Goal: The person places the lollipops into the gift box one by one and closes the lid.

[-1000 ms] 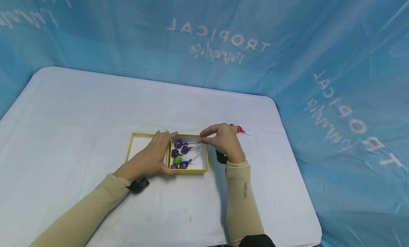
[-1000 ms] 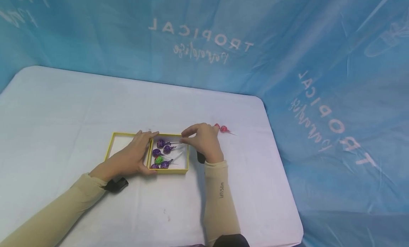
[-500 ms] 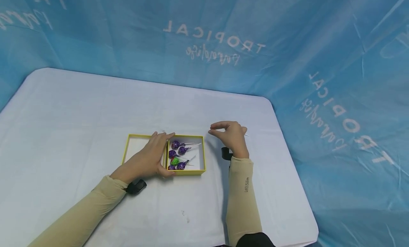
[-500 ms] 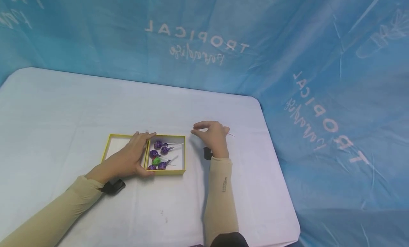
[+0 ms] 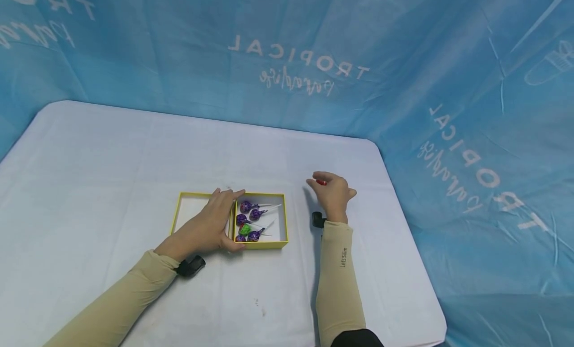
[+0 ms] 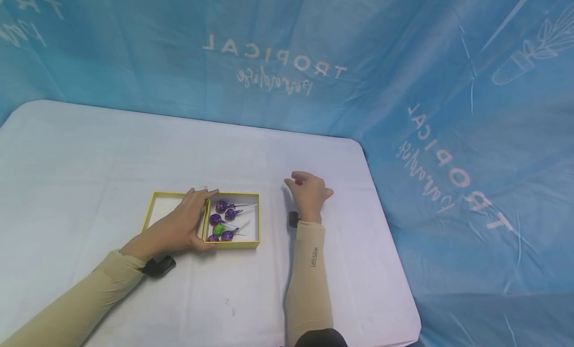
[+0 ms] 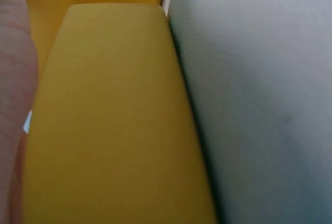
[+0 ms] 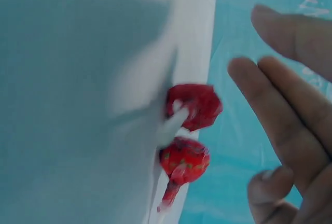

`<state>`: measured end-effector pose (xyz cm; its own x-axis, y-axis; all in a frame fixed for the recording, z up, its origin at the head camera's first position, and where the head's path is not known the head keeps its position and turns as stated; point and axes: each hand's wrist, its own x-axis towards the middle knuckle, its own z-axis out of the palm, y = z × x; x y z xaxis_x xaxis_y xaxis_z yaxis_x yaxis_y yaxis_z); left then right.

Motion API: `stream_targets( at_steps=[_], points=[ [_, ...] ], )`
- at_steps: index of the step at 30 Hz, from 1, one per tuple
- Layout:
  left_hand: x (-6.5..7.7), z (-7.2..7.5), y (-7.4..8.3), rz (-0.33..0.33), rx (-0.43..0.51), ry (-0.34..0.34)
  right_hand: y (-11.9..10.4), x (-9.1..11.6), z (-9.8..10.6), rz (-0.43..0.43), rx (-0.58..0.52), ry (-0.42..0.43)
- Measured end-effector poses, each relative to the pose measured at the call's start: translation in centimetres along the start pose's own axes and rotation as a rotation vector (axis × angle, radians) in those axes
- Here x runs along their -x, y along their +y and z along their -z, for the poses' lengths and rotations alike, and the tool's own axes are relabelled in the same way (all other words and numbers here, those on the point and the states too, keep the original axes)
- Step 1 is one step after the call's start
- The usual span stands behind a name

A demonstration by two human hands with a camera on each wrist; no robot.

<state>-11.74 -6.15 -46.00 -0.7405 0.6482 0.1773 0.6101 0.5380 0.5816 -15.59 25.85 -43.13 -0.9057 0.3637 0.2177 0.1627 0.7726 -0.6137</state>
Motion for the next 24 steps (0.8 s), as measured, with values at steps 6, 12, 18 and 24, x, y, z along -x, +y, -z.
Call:
stream_targets(
  at_steps=[6,12,18,24],
  points=[
    [0.1,0.1,0.0,0.022,0.002,-0.013,0.8,-0.2,-0.1,-0.035,0.006,0.106],
    [0.0,0.2,0.2,0.023,0.015,-0.017,1.2,-0.4,0.2,-0.075,0.056,0.11],
    [-0.1,0.2,0.2,-0.002,0.006,0.005,1.3,-0.5,0.4,-0.059,0.106,0.095],
    [0.0,0.1,0.2,-0.016,0.017,0.015,1.8,-0.5,0.0,-0.065,0.161,0.097]
  ],
)
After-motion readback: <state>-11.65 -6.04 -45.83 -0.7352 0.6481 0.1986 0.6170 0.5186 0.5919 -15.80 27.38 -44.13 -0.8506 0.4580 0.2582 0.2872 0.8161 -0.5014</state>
